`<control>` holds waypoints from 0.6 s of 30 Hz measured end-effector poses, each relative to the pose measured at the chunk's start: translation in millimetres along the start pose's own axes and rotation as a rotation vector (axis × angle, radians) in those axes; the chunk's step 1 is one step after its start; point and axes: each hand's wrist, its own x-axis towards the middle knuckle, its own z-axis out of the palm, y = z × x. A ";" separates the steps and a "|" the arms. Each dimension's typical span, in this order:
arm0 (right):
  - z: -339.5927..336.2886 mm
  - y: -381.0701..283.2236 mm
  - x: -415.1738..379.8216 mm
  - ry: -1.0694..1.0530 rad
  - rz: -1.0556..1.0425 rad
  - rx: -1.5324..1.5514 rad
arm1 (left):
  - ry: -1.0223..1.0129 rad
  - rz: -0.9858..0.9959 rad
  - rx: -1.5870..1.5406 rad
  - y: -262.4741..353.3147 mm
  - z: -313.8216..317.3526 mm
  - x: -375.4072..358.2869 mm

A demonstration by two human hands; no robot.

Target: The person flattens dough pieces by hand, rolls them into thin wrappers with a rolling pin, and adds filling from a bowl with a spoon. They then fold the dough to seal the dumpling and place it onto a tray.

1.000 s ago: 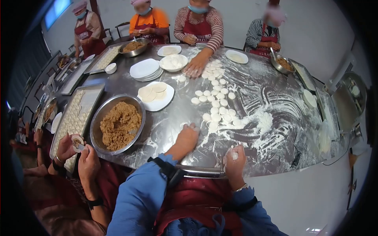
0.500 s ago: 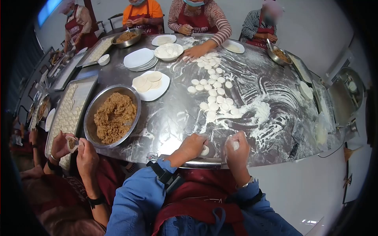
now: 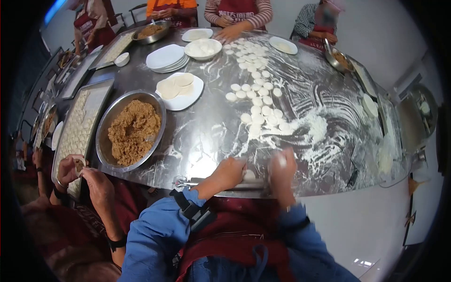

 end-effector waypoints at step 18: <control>36.8 -22.3 53.4 0.063 -0.242 -0.111 | 0.204 -0.017 0.004 8.6 6.0 26.8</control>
